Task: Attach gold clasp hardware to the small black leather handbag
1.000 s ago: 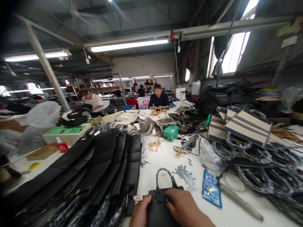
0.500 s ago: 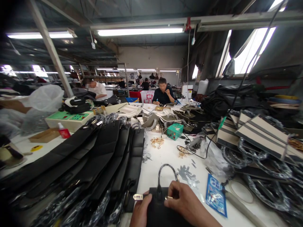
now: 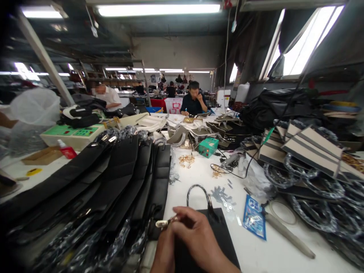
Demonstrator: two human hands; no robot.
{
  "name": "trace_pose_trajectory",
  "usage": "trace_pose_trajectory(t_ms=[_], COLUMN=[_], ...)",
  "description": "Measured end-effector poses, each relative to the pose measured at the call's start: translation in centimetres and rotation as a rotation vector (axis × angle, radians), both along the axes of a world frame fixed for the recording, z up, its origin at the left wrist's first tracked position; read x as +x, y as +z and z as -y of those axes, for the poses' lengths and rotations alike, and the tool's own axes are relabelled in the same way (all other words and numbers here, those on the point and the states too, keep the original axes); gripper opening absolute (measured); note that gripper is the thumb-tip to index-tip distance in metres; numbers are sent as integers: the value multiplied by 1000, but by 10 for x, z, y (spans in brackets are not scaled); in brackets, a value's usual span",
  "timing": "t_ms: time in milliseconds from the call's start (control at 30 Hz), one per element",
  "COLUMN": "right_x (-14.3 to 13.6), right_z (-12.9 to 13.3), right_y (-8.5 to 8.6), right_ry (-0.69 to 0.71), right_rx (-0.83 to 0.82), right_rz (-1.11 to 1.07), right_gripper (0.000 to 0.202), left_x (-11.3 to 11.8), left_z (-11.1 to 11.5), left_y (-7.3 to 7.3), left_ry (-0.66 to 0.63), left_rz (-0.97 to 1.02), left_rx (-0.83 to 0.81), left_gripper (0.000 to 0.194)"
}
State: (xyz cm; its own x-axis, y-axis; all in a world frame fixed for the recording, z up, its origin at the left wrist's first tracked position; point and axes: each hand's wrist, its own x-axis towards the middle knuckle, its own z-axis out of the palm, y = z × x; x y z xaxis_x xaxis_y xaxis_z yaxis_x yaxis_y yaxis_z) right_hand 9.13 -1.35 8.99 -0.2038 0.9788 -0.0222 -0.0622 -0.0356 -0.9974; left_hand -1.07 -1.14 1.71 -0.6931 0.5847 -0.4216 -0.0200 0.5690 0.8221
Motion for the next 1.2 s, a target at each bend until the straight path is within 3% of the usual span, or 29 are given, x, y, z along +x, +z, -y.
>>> trace_pose_trajectory(t_ms=[100, 200, 333, 533, 733, 1000, 1200], right_x=[37, 53, 45, 28, 25, 26, 15], right_z=[7, 10, 8, 4, 3, 6, 9], right_y=[-50, -65, -63, -53, -57, -56, -55], right_ry=[-210, -269, -265, -283, -258, -280, -286], right_rx=[-138, -189, -150, 104, 69, 14, 106], right_rz=[94, 119, 254, 458, 545, 582, 619], right_gripper=[35, 39, 32, 19, 21, 21, 22], left_x=[-4, -2, 1, -1, 3, 3, 2], left_z=[10, 10, 9, 13, 13, 14, 16], left_y=[-8, -11, -13, -14, -11, -20, -16], left_ry=[-234, -260, -283, -289, -228, -217, -206], left_rz=[595, 844, 792, 715, 632, 613, 614], left_rx=[322, 439, 439, 439, 458, 431, 435], left_gripper=[33, 34, 32, 38, 35, 42, 42])
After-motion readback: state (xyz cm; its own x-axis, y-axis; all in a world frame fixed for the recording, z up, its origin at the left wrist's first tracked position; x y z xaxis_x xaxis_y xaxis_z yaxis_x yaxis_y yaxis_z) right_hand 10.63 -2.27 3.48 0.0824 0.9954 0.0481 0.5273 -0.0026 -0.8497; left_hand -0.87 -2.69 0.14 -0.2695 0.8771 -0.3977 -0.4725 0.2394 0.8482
